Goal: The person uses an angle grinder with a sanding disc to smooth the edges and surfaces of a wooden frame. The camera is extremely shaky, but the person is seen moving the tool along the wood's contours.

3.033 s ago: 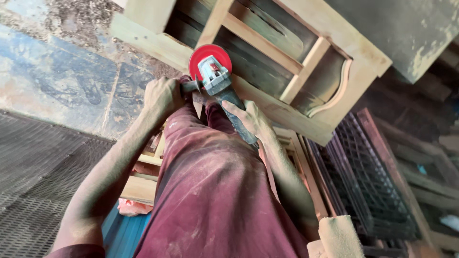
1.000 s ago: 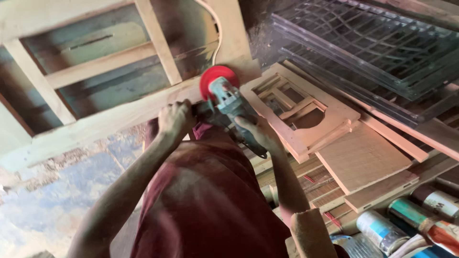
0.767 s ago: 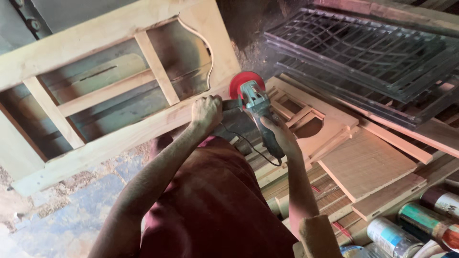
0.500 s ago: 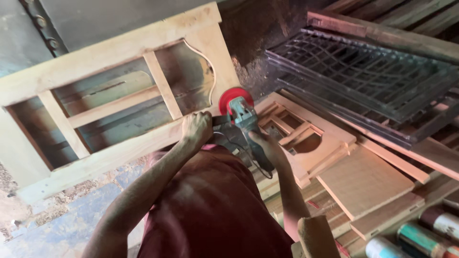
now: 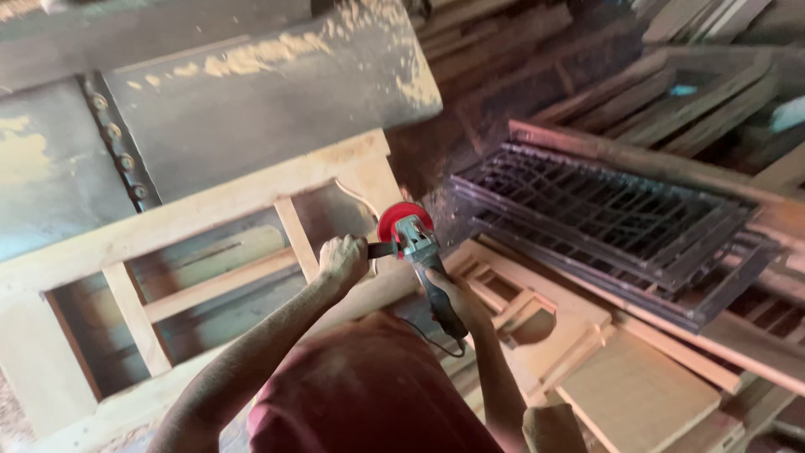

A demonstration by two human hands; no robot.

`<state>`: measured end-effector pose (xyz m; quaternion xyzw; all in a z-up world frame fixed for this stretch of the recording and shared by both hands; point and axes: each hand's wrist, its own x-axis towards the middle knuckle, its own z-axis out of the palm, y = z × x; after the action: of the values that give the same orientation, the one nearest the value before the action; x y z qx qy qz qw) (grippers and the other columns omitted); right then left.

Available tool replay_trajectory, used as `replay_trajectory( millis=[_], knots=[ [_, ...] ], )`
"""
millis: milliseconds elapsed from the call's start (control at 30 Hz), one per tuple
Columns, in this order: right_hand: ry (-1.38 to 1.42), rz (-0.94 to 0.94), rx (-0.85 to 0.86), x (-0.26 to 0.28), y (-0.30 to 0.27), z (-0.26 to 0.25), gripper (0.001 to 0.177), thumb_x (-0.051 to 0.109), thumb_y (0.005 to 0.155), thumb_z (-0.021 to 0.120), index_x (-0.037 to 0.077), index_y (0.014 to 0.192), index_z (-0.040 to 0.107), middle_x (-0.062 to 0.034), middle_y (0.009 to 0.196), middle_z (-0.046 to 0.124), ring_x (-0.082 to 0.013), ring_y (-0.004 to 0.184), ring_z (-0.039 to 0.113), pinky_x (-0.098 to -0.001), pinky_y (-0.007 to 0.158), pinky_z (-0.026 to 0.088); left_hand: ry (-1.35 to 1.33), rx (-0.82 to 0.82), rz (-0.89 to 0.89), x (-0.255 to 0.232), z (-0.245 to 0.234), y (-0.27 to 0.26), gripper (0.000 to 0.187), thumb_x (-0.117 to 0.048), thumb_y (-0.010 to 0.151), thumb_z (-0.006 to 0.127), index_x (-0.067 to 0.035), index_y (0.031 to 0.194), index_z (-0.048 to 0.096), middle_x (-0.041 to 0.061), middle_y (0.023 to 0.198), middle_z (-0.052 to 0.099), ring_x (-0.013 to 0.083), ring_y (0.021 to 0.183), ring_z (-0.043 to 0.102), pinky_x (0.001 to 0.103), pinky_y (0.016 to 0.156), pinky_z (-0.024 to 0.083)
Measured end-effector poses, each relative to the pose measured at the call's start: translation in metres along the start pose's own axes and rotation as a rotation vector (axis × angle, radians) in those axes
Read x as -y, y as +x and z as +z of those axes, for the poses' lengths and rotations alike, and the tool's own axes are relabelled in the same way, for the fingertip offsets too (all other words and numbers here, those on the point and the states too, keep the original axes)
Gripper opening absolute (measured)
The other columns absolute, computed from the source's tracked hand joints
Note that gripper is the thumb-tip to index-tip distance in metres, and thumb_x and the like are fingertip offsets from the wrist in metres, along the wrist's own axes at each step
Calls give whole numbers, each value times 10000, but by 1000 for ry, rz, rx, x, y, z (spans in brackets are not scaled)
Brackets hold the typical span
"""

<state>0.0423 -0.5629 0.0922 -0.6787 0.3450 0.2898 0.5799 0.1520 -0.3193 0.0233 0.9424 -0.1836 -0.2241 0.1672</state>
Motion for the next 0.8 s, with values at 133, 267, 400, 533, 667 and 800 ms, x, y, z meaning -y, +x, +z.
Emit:
replay_trajectory(
  millis=[133,267,400,533,667,800],
  knots=[
    [63,-35,29,30,20,10,587,576,892,679,-9,937,697,-70,609,649,-163,474,620,-305,431,480,-26,-54,3,19,-18,22,160,-152,852,603,-88,864,749,169,889,749,365,817,747,479,715,597],
    [66,-49,178,68,49,24,617,623,868,680,8,910,664,-92,584,631,-197,447,623,-318,403,477,-30,-173,-3,45,-29,50,165,-177,860,615,-87,861,753,169,874,747,354,810,746,473,704,593],
    [0,-35,177,99,67,48,610,623,819,691,22,921,681,-92,587,638,-210,471,641,-343,441,533,-76,-244,-88,80,-43,53,176,-159,878,598,-117,868,769,169,872,754,350,821,747,461,729,587],
    [-56,-33,160,111,69,61,597,615,840,687,19,891,673,-93,586,645,-212,476,644,-342,448,535,59,-274,-85,93,-56,44,161,-177,791,631,-108,843,767,147,865,755,332,819,746,493,706,576],
    [43,-79,176,90,45,57,550,577,873,693,27,878,680,-76,574,612,-198,456,614,-321,422,487,35,-160,-33,77,-52,35,183,-194,852,598,-116,869,763,163,852,752,342,795,745,499,706,579],
    [24,53,48,35,7,23,542,558,911,647,18,861,659,-75,562,612,-199,437,602,-324,388,448,-38,-29,67,38,-5,14,194,-227,839,617,-108,867,768,172,869,751,341,813,747,459,711,590]
  ],
)
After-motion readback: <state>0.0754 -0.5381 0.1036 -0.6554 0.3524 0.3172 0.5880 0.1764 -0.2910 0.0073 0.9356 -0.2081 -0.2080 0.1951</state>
